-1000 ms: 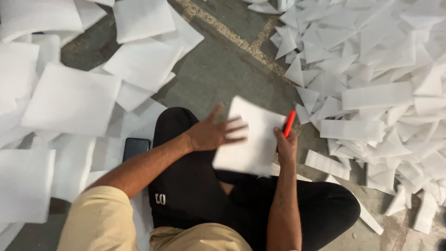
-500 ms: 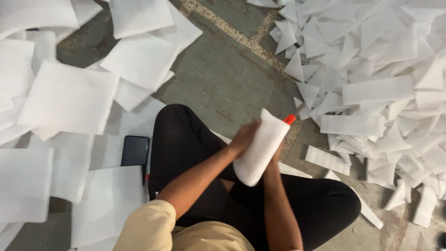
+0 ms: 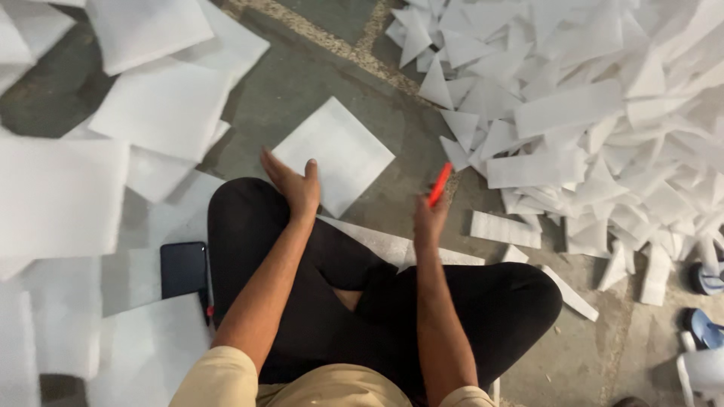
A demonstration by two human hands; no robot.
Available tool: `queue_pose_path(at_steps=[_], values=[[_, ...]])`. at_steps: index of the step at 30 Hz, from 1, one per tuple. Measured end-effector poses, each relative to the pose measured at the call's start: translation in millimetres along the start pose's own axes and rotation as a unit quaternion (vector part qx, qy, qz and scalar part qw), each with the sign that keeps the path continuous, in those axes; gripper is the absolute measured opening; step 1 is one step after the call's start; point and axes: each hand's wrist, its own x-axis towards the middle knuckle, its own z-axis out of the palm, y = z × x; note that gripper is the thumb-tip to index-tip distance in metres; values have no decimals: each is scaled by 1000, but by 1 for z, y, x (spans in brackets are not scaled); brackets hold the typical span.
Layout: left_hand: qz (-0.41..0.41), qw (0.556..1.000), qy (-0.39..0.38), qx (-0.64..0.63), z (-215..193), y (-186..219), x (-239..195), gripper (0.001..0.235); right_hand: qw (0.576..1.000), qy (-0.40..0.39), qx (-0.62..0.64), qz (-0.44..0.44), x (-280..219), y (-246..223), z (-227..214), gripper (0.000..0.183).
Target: The person sits on the floor and uses a red utility knife to cut white foam sheets into smaller pieces. They repeatedly pick up sheets, cut them, and place the cut pieces aside, creating a growing pile of cut foam.
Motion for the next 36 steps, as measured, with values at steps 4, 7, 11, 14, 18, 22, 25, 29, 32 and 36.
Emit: queue_pose_path(at_steps=[4,7,11,14,18,22,25,29,32,36], values=[[177,880,-300,325,-1,13,45,86,961,-93,-148,-214,-10,23,15,44],[236,765,-377,466,-15,15,72,91,953,-144,-215,-156,-28,12,30,55],[129,757,-455,451,-8,20,74,109,920,-199,-313,-126,-59,-21,53,66],[146,768,-417,465,5,15,69,106,858,-223,-395,-241,-63,-38,83,66],[182,810,-317,458,14,13,68,77,822,-245,-424,-291,-39,-51,140,66],[104,761,-423,480,11,25,74,104,803,-239,-423,-345,-9,-63,184,65],[94,761,-424,481,11,28,73,99,805,-237,-433,-330,8,-67,202,63],[102,787,-386,470,21,19,73,71,803,-237,-457,-301,25,-69,221,61],[100,785,-387,472,26,11,73,63,805,-252,-456,-284,37,-73,229,61],[105,788,-392,464,20,14,70,67,806,-268,-457,-264,29,-72,211,58]])
